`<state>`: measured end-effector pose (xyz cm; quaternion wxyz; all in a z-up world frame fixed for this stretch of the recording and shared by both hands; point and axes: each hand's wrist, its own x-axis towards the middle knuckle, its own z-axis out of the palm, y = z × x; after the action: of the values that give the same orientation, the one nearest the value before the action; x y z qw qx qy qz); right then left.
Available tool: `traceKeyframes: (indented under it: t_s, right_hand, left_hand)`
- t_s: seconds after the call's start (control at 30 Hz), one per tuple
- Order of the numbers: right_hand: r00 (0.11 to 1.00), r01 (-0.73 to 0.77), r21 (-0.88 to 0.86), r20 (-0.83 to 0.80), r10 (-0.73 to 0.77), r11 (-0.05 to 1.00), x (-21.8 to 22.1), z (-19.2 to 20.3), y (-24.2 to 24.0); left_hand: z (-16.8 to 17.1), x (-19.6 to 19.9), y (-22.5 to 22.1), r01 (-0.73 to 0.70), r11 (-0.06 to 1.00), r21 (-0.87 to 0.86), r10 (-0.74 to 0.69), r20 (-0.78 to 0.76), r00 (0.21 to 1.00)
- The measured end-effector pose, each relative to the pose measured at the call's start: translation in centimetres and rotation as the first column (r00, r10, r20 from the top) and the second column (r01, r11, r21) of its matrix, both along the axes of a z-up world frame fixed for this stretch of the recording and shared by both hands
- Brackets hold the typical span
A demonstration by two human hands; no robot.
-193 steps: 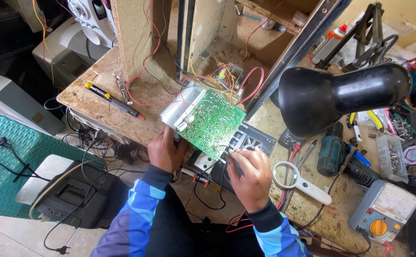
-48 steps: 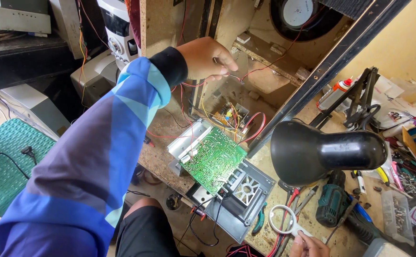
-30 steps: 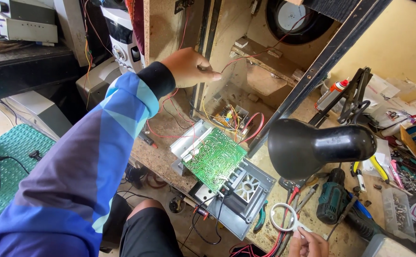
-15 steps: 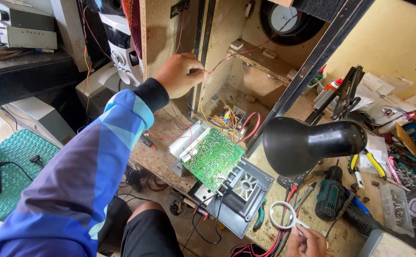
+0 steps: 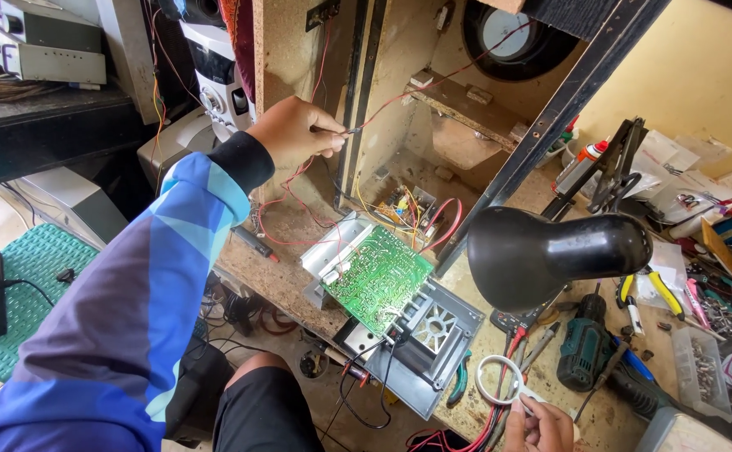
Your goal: Soldering wires onto a circuit board and inspecting electronic components at a workbench.
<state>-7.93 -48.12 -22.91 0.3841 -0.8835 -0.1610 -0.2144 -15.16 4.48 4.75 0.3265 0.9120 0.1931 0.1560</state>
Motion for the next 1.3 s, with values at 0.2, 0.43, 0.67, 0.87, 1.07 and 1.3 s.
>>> traceKeyframes:
  t_s: [0.2,0.43,0.67,0.87,1.07,1.3]
  right_hand:
    - [1.0,0.007,-0.026,0.002,-0.007,1.0,0.4,-0.8,-0.3]
    - [1.0,-0.001,-0.001,-0.012,0.001,1.0,0.2,-0.5,0.0]
    - [1.0,-0.007,0.012,0.02,0.007,1.0,0.5,-1.0,0.1]
    - [1.0,-0.003,0.01,0.004,0.003,1.0,0.1,-0.3,0.3]
    - [1.0,-0.01,-0.012,0.003,0.01,1.0,0.6,-0.9,-0.1]
    - [1.0,0.006,-0.029,-0.003,-0.006,1.0,0.5,-0.7,0.1]
  left_hand:
    - [0.9,-1.4,-1.6,-0.02,0.999,-0.029,0.022,0.073,0.997]
    - [-1.0,-0.9,0.1,0.042,0.997,0.068,-0.047,0.071,0.996]
    - [-0.8,-1.7,-0.7,0.012,0.999,0.053,-0.021,0.162,0.987]
    - [-1.2,-1.5,-1.1,-0.02,0.991,0.134,-0.017,0.272,0.962]
    - [-1.6,-1.3,-0.8,-0.007,0.979,0.205,-0.064,0.335,0.94]
    - [-2.9,-0.5,0.3,-0.014,1.0,0.014,0.011,0.217,0.976]
